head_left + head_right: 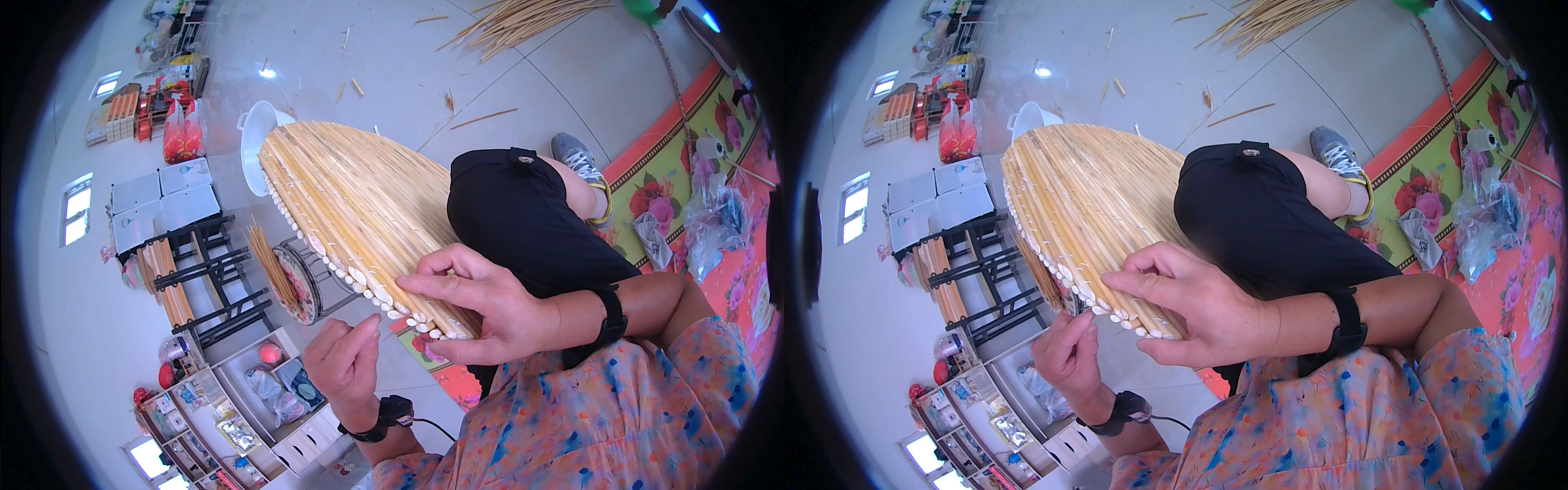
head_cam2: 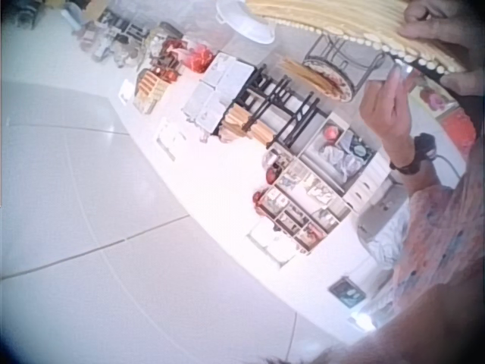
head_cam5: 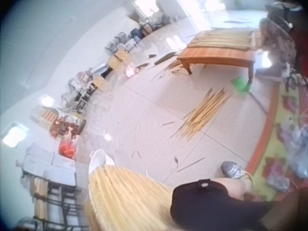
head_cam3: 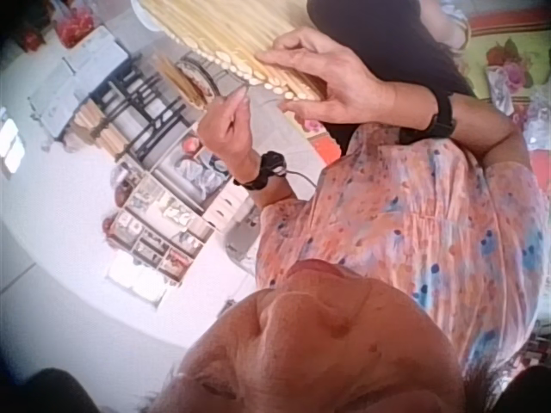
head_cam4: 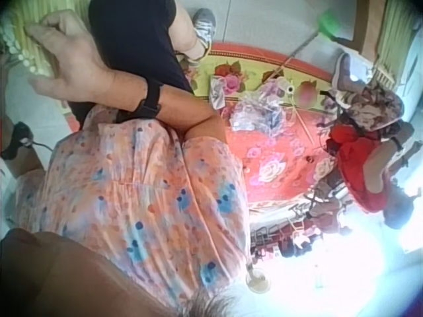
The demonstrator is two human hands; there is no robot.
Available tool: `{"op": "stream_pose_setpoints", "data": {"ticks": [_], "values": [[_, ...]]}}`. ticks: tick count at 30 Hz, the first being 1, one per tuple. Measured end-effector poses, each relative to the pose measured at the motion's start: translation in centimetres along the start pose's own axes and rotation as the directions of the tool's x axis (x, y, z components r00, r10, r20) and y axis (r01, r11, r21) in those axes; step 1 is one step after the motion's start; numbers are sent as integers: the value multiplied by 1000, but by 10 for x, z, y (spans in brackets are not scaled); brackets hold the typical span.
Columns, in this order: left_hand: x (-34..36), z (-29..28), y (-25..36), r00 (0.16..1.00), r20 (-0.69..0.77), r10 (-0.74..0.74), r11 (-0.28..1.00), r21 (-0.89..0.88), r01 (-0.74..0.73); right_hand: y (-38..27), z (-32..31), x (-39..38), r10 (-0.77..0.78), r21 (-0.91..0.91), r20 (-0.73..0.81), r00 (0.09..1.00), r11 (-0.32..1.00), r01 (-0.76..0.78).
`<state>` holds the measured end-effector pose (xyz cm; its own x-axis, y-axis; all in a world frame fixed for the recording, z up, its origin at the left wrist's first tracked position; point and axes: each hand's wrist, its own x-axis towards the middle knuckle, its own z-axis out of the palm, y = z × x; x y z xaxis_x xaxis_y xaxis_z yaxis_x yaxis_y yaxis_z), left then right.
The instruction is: The person weaves thin wooden strips into a circular fan shape using a needle and thread, then uses a tool to cut off the excess ends of the strips along the border.
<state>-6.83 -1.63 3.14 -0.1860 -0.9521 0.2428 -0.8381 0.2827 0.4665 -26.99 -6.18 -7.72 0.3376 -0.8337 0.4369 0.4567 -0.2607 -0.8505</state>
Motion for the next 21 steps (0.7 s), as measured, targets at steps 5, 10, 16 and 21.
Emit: {"op": "stream_pose_setpoints", "data": {"ticks": [5, 10, 16, 21], "values": [[4, -2, 5, 999, 34, -18, 1000, -13, 18, -1, 2, -1, 22, 17, -14, 1000, 1000, -22], [7, -6, 5, 994, 113, -15, 1000, 11, 14, -2, 2, -2, 39, -20, 12, 999, 999, -39], [22, -7, -7, 950, 306, 65, 990, -139, -23, -4, -2, 0, 37, -74, 26, 999, 997, -35], [20, -11, -15, 940, 328, 90, 980, -197, -25, -9, -1, 0, 48, -159, 79, 996, 987, -35]]}}
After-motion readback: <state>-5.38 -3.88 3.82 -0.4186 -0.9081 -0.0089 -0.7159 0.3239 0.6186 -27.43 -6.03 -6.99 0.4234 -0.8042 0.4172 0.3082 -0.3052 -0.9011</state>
